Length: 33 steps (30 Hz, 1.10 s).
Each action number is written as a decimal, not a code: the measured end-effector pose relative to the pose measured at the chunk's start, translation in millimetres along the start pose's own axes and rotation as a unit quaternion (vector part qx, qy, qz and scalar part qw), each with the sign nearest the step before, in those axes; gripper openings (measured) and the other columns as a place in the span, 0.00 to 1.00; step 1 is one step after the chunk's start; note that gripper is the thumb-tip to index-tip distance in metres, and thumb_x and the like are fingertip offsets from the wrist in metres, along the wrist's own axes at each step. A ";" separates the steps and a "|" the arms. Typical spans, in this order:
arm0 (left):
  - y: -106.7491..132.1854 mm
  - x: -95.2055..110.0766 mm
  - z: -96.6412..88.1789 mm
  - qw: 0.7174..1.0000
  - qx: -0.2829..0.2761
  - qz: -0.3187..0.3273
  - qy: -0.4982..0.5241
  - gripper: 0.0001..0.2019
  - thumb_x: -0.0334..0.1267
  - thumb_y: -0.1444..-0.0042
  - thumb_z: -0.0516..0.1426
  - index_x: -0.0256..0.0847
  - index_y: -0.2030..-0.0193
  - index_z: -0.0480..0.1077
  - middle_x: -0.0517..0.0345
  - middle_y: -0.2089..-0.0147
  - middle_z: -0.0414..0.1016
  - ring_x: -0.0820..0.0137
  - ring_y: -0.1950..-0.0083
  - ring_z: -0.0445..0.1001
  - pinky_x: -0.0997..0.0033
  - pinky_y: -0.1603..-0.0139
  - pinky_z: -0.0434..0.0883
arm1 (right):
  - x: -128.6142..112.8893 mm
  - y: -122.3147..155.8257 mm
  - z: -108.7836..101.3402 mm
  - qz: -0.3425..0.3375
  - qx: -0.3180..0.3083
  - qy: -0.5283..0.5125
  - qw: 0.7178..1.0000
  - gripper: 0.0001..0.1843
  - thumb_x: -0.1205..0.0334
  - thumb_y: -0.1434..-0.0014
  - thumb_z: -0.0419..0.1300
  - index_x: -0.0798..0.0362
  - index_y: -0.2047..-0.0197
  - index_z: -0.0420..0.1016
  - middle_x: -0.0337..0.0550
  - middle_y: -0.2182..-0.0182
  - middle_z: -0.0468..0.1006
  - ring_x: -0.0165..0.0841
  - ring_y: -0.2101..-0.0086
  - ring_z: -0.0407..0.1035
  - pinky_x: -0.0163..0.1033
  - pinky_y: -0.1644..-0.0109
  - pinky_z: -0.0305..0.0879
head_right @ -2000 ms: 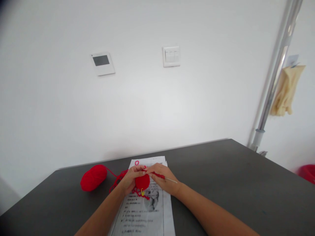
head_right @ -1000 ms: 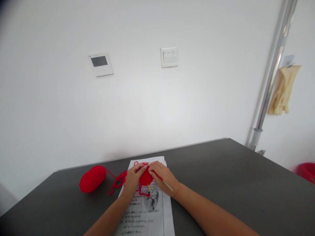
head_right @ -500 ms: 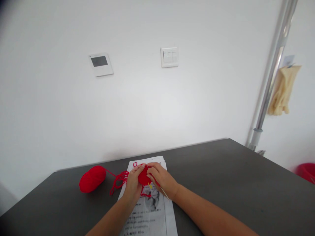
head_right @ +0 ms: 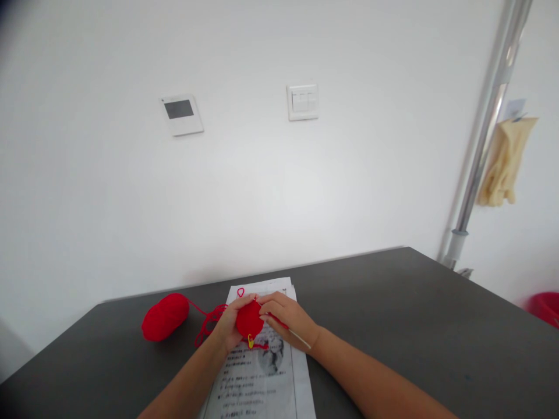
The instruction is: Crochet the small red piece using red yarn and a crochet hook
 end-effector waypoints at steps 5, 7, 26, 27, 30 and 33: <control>1.3 8.7 0.1 0.996 -0.032 0.010 -0.088 0.08 0.36 0.60 0.63 0.32 0.74 0.73 0.55 0.79 0.75 0.72 0.78 0.70 0.75 0.75 0.65 | -2.4 -0.1 3.6 -0.007 -0.026 -0.018 0.999 0.07 0.64 0.38 0.50 0.52 0.60 0.68 0.49 0.57 0.73 0.33 0.56 0.68 0.39 0.52 0.67; 2.3 14.0 2.8 0.992 -0.044 0.029 -0.114 0.10 0.36 0.61 0.64 0.31 0.71 0.75 0.52 0.75 0.77 0.70 0.75 0.73 0.73 0.71 0.66 | -1.8 -0.1 3.1 -0.006 -0.022 -0.016 1.000 0.07 0.65 0.38 0.50 0.52 0.60 0.67 0.50 0.57 0.73 0.34 0.57 0.68 0.40 0.52 0.67; 1.5 10.2 7.1 0.988 -0.098 0.012 -0.122 0.10 0.33 0.62 0.64 0.30 0.70 0.76 0.50 0.74 0.77 0.71 0.74 0.72 0.74 0.69 0.66 | -6.1 -1.6 7.1 -0.046 -0.037 0.024 0.998 0.07 0.68 0.38 0.50 0.53 0.58 0.68 0.49 0.54 0.73 0.34 0.53 0.64 0.41 0.48 0.64; 1.5 10.9 8.6 0.988 -0.099 0.014 -0.119 0.11 0.32 0.62 0.64 0.30 0.69 0.76 0.49 0.72 0.78 0.70 0.73 0.73 0.74 0.68 0.66 | -5.1 -1.8 6.5 -0.040 -0.035 0.025 0.998 0.07 0.68 0.38 0.50 0.53 0.58 0.68 0.49 0.55 0.73 0.34 0.53 0.65 0.41 0.49 0.64; 2.8 13.3 12.4 0.987 -0.108 0.019 -0.116 0.13 0.29 0.63 0.63 0.30 0.67 0.77 0.48 0.71 0.78 0.68 0.70 0.74 0.71 0.64 0.67 | -3.7 -2.5 4.5 -0.029 -0.026 0.023 0.999 0.07 0.67 0.37 0.49 0.52 0.59 0.68 0.48 0.56 0.74 0.34 0.55 0.65 0.42 0.50 0.65; 6.0 14.8 15.3 0.983 -0.128 0.015 -0.131 0.16 0.26 0.65 0.62 0.30 0.64 0.77 0.49 0.70 0.79 0.68 0.69 0.74 0.72 0.63 0.66 | -4.5 -3.4 3.5 -0.030 -0.020 0.009 0.999 0.07 0.67 0.37 0.49 0.52 0.59 0.68 0.48 0.57 0.75 0.34 0.55 0.66 0.43 0.50 0.64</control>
Point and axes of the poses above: each hand's wrist, its own y-axis away from the middle knuckle, its own z-axis out of the palm, x = y × z, the point moved 9 cm from there along -y, towards the middle knuckle
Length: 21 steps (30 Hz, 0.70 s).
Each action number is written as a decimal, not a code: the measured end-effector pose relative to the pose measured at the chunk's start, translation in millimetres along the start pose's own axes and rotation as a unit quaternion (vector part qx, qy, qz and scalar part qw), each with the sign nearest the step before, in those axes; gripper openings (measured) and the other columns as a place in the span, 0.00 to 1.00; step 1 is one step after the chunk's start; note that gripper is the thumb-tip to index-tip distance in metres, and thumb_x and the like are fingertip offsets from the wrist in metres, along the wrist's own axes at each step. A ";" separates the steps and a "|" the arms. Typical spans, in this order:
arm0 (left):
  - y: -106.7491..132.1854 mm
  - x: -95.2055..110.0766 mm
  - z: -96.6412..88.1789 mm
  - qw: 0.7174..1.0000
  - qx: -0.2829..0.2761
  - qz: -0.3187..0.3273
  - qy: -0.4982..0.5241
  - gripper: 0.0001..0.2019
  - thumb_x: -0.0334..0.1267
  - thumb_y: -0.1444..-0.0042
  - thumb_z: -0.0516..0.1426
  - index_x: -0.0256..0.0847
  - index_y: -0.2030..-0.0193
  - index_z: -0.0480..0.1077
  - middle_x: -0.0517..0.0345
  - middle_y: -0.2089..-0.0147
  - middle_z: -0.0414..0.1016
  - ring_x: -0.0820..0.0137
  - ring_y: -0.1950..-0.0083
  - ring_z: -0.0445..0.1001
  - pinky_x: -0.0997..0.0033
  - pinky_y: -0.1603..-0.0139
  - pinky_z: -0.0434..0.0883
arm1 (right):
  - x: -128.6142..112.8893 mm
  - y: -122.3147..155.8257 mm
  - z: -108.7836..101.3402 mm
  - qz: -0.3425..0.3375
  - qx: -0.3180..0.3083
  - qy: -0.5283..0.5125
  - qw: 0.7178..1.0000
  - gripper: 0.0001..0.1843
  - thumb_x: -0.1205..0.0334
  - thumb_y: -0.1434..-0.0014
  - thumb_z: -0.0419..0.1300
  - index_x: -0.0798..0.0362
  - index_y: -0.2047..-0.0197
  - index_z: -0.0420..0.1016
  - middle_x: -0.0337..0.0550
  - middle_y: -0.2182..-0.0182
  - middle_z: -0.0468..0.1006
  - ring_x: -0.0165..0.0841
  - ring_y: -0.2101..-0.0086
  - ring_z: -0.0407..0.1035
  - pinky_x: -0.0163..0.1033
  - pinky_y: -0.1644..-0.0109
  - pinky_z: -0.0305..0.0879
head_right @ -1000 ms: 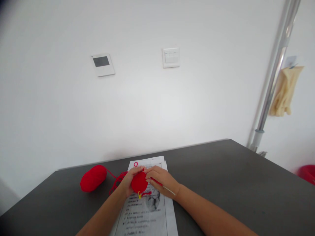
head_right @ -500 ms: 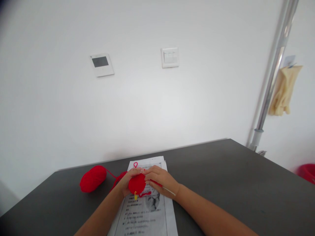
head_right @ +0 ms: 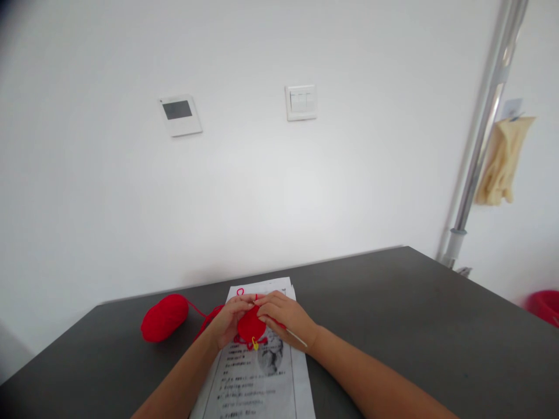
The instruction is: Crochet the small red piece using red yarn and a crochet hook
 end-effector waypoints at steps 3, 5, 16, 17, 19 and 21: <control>3.1 -0.9 5.5 0.999 -0.036 -0.010 -0.028 0.19 0.25 0.65 0.63 0.32 0.60 0.76 0.50 0.68 0.79 0.70 0.69 0.74 0.74 0.64 0.66 | 1.3 -0.6 0.2 0.006 0.001 -0.019 1.000 0.07 0.66 0.37 0.50 0.52 0.59 0.69 0.47 0.59 0.75 0.34 0.55 0.66 0.42 0.50 0.64; 4.1 -2.2 7.5 0.998 -0.047 -0.013 -0.048 0.19 0.26 0.64 0.64 0.32 0.60 0.76 0.50 0.68 0.79 0.71 0.70 0.74 0.75 0.66 0.66 | 3.0 -0.3 1.6 0.010 -0.002 -0.031 0.999 0.08 0.66 0.37 0.51 0.52 0.58 0.69 0.46 0.59 0.76 0.33 0.55 0.67 0.42 0.49 0.64; 0.5 3.6 -12.3 0.998 0.023 -0.001 -0.050 0.21 0.30 0.65 0.67 0.33 0.60 0.75 0.51 0.70 0.78 0.72 0.71 0.74 0.76 0.68 0.66 | 5.0 0.3 -4.3 0.028 0.044 -0.056 0.997 0.09 0.66 0.38 0.52 0.51 0.56 0.70 0.46 0.56 0.76 0.34 0.54 0.67 0.42 0.48 0.64; 0.4 4.1 -14.7 0.998 0.028 -0.002 -0.054 0.21 0.30 0.65 0.67 0.33 0.60 0.75 0.51 0.70 0.78 0.72 0.72 0.73 0.76 0.69 0.66 | 4.9 -0.2 -5.5 0.032 0.048 -0.062 0.996 0.09 0.66 0.38 0.52 0.51 0.57 0.71 0.46 0.57 0.76 0.34 0.55 0.67 0.42 0.49 0.64; 0.0 4.7 -18.6 0.998 0.033 -0.003 -0.061 0.21 0.31 0.65 0.67 0.33 0.60 0.75 0.52 0.71 0.77 0.74 0.73 0.72 0.77 0.71 0.64 | 7.1 -0.3 -8.0 0.048 0.060 -0.078 0.994 0.08 0.65 0.38 0.52 0.52 0.58 0.72 0.46 0.58 0.76 0.34 0.56 0.68 0.41 0.50 0.65; -0.3 5.1 -20.9 0.997 0.033 -0.002 -0.066 0.21 0.32 0.65 0.67 0.33 0.59 0.75 0.53 0.71 0.77 0.74 0.74 0.72 0.77 0.72 0.64 | 11.8 0.6 -9.6 0.071 0.074 -0.097 0.990 0.08 0.64 0.38 0.53 0.51 0.60 0.73 0.46 0.59 0.77 0.33 0.57 0.69 0.41 0.51 0.66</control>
Point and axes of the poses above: each hand's wrist, its own y-axis away from the middle knuckle, its own z-axis out of the palm, x = y × z, the point moved 9 cm from there along -y, towards the middle knuckle
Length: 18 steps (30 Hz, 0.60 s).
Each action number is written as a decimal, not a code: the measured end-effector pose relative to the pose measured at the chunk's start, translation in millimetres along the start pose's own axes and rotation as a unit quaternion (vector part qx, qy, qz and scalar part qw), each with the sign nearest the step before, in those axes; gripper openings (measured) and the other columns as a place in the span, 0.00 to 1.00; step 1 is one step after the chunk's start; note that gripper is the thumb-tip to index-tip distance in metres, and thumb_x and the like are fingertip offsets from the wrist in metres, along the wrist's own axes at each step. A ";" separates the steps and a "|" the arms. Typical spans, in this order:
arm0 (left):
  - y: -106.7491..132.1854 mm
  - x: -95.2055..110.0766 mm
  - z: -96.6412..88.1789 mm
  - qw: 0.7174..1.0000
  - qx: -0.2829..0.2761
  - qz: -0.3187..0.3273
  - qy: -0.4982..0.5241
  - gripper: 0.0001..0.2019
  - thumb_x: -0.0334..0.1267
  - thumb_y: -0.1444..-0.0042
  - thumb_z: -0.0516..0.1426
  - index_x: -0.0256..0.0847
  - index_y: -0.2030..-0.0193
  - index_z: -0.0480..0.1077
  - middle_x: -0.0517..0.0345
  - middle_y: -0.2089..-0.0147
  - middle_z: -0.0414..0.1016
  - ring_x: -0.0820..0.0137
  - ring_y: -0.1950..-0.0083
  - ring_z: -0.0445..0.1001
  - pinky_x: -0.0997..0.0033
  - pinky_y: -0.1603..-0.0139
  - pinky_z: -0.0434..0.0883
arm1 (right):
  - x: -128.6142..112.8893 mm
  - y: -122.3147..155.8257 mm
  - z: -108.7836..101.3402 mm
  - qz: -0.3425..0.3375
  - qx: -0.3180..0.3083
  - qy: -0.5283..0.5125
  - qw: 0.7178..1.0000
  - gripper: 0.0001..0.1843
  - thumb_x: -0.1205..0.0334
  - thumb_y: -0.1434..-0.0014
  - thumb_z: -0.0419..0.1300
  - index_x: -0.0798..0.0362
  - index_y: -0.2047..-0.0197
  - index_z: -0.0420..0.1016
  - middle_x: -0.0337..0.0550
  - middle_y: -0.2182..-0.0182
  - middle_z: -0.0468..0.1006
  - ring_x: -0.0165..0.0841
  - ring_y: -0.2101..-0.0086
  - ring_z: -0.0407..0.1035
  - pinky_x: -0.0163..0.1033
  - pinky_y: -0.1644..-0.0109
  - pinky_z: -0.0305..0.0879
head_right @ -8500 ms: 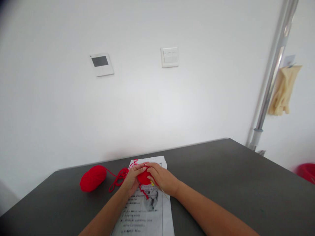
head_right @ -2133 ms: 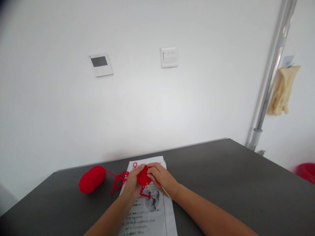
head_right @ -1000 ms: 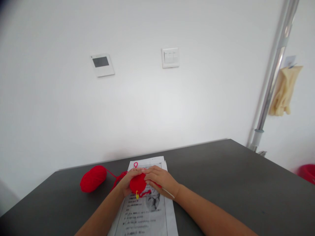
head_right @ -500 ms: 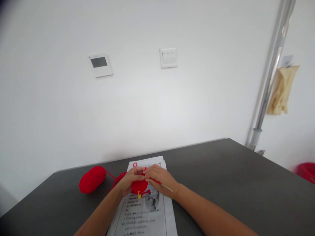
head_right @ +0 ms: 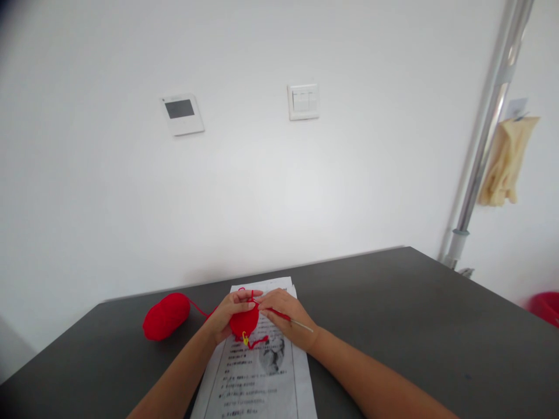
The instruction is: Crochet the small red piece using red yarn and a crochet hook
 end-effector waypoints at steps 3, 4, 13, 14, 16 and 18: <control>-0.3 -0.7 -1.4 1.000 -0.001 0.000 -0.006 0.22 0.33 0.64 0.67 0.34 0.58 0.74 0.53 0.71 0.77 0.74 0.75 0.71 0.77 0.73 0.63 | 6.1 0.9 -2.3 0.025 0.019 -0.029 0.999 0.08 0.64 0.39 0.54 0.51 0.60 0.74 0.45 0.60 0.77 0.33 0.58 0.70 0.41 0.51 0.66; -0.4 -0.9 -1.5 1.000 -0.002 0.000 -0.007 0.22 0.33 0.64 0.67 0.34 0.58 0.74 0.53 0.71 0.77 0.74 0.75 0.71 0.77 0.74 0.63 | 7.1 1.3 -2.6 0.029 0.022 -0.037 0.999 0.08 0.64 0.39 0.54 0.51 0.60 0.74 0.45 0.60 0.77 0.33 0.58 0.70 0.41 0.51 0.66; 4.1 6.5 3.4 1.000 -0.012 0.011 0.000 0.21 0.32 0.66 0.67 0.35 0.59 0.75 0.54 0.70 0.76 0.74 0.73 0.71 0.77 0.72 0.63 | 2.5 1.3 -3.0 0.024 0.021 -0.039 0.999 0.09 0.62 0.38 0.54 0.51 0.59 0.74 0.45 0.62 0.77 0.34 0.58 0.70 0.41 0.51 0.67; 5.1 7.7 4.1 1.000 -0.013 0.010 -0.002 0.21 0.32 0.66 0.67 0.35 0.59 0.75 0.54 0.71 0.76 0.74 0.74 0.71 0.77 0.73 0.62 | 1.3 1.1 -2.9 0.022 0.019 -0.037 0.999 0.09 0.62 0.38 0.54 0.51 0.59 0.74 0.45 0.62 0.77 0.34 0.58 0.70 0.41 0.51 0.67; 6.7 9.4 5.2 1.000 -0.017 0.006 -0.008 0.21 0.32 0.66 0.67 0.35 0.60 0.75 0.55 0.72 0.76 0.76 0.76 0.69 0.78 0.74 0.61 | -0.4 0.7 -2.3 0.019 0.013 -0.037 0.999 0.09 0.61 0.38 0.53 0.51 0.59 0.75 0.46 0.61 0.77 0.34 0.57 0.70 0.41 0.51 0.67; 7.9 10.9 5.3 1.000 -0.018 0.002 -0.014 0.21 0.32 0.67 0.68 0.35 0.61 0.75 0.56 0.73 0.75 0.77 0.78 0.68 0.78 0.76 0.60 | -0.4 0.5 -1.4 0.024 0.009 -0.038 0.999 0.09 0.61 0.38 0.53 0.52 0.60 0.75 0.46 0.61 0.77 0.34 0.58 0.70 0.40 0.51 0.67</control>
Point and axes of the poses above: each hand's wrist, its own y-axis away from the middle knuckle, its own z-axis out of the palm, x = y × z, the point moved 9 cm from there along -y, towards the middle knuckle
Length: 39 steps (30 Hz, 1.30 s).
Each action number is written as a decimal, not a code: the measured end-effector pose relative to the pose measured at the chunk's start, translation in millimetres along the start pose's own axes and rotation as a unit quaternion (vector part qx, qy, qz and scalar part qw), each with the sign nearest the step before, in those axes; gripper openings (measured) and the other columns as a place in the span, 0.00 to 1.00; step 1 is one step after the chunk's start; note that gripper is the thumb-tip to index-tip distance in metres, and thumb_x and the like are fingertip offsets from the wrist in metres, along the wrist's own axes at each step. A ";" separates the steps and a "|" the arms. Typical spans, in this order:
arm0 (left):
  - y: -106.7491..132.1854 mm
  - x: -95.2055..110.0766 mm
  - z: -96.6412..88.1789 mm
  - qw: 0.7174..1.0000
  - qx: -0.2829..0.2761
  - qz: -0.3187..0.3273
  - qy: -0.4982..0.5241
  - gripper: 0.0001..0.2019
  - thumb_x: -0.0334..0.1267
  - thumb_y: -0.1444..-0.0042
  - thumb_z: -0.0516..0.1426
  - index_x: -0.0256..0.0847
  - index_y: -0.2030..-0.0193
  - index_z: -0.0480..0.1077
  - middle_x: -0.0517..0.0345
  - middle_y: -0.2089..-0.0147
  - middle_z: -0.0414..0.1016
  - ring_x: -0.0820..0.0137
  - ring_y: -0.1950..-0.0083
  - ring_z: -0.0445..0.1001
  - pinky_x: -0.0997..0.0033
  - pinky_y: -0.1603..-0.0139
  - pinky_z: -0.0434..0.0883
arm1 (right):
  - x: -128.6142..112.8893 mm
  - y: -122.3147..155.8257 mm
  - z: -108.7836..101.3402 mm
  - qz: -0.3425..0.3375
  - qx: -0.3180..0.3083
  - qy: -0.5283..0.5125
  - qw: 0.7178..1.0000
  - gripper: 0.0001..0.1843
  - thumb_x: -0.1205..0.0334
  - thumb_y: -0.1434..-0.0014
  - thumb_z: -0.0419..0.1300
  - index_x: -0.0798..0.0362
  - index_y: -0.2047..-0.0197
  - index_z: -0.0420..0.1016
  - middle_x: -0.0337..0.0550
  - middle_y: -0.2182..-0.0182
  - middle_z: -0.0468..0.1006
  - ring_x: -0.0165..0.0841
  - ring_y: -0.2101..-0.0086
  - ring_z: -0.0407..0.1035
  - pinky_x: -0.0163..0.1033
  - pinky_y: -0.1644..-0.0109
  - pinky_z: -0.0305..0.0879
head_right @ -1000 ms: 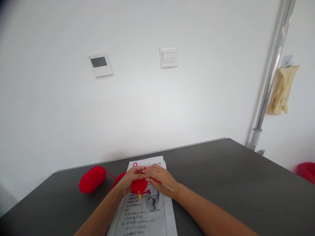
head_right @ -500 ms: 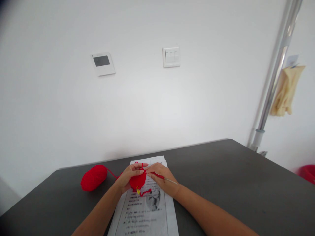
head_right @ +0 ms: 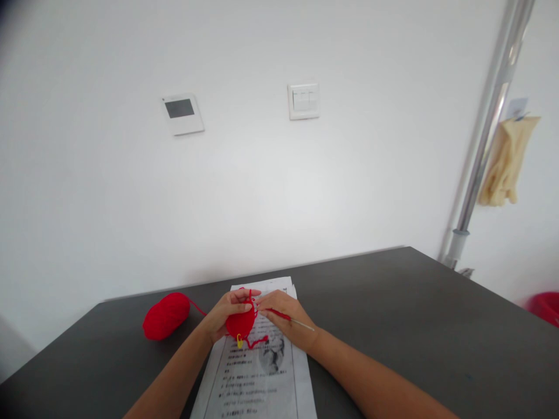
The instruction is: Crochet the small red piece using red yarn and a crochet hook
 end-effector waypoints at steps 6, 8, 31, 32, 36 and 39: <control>1.2 0.4 -4.3 1.000 -0.008 -0.006 -0.005 0.21 0.32 0.67 0.68 0.34 0.61 0.75 0.55 0.73 0.75 0.76 0.77 0.69 0.78 0.75 0.61 | 3.3 0.0 0.6 0.013 -0.007 0.008 1.000 0.09 0.63 0.38 0.53 0.53 0.60 0.74 0.47 0.61 0.77 0.33 0.58 0.70 0.39 0.51 0.67; 1.2 -0.5 -5.9 1.000 -0.015 -0.011 -0.004 0.21 0.32 0.67 0.67 0.34 0.60 0.76 0.55 0.73 0.76 0.76 0.77 0.69 0.78 0.75 0.61 | -3.1 0.0 3.6 -0.026 -0.038 0.023 0.999 0.09 0.64 0.38 0.52 0.53 0.58 0.73 0.48 0.59 0.76 0.33 0.56 0.69 0.40 0.51 0.66; 6.7 -8.7 -15.3 0.992 -0.035 -0.078 -0.090 0.15 0.32 0.67 0.67 0.34 0.67 0.77 0.57 0.78 0.74 0.76 0.79 0.67 0.78 0.78 0.57 | 12.7 2.5 7.7 0.072 -0.031 -0.044 0.996 0.10 0.59 0.40 0.55 0.54 0.62 0.76 0.46 0.65 0.78 0.32 0.63 0.72 0.37 0.57 0.69; 6.7 -8.8 -15.1 0.992 -0.036 -0.078 -0.090 0.15 0.32 0.67 0.67 0.34 0.67 0.77 0.57 0.78 0.74 0.76 0.79 0.67 0.78 0.78 0.57 | 13.5 2.6 7.4 0.076 -0.026 -0.045 0.996 0.10 0.59 0.40 0.55 0.54 0.63 0.76 0.46 0.65 0.78 0.32 0.64 0.73 0.37 0.58 0.69; 6.9 -9.1 -15.1 0.993 -0.038 -0.075 -0.081 0.15 0.32 0.67 0.67 0.34 0.68 0.77 0.57 0.78 0.74 0.77 0.80 0.66 0.78 0.78 0.55 | 6.0 2.0 10.4 0.031 -0.067 -0.053 0.996 0.11 0.60 0.39 0.54 0.54 0.61 0.76 0.48 0.62 0.78 0.33 0.60 0.72 0.39 0.54 0.68; 7.0 -9.2 -17.2 0.994 -0.034 -0.073 -0.077 0.14 0.32 0.67 0.66 0.34 0.68 0.77 0.57 0.78 0.75 0.76 0.80 0.66 0.77 0.78 0.55 | 3.5 2.3 11.3 0.012 -0.093 -0.061 0.994 0.11 0.60 0.38 0.54 0.55 0.59 0.76 0.49 0.61 0.78 0.34 0.58 0.71 0.40 0.52 0.67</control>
Point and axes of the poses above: each hand's wrist, its own y-axis away from the middle knuckle, its own z-axis out of the palm, x = y × z, the point moved 9 cm from there along -y, towards the middle knuckle
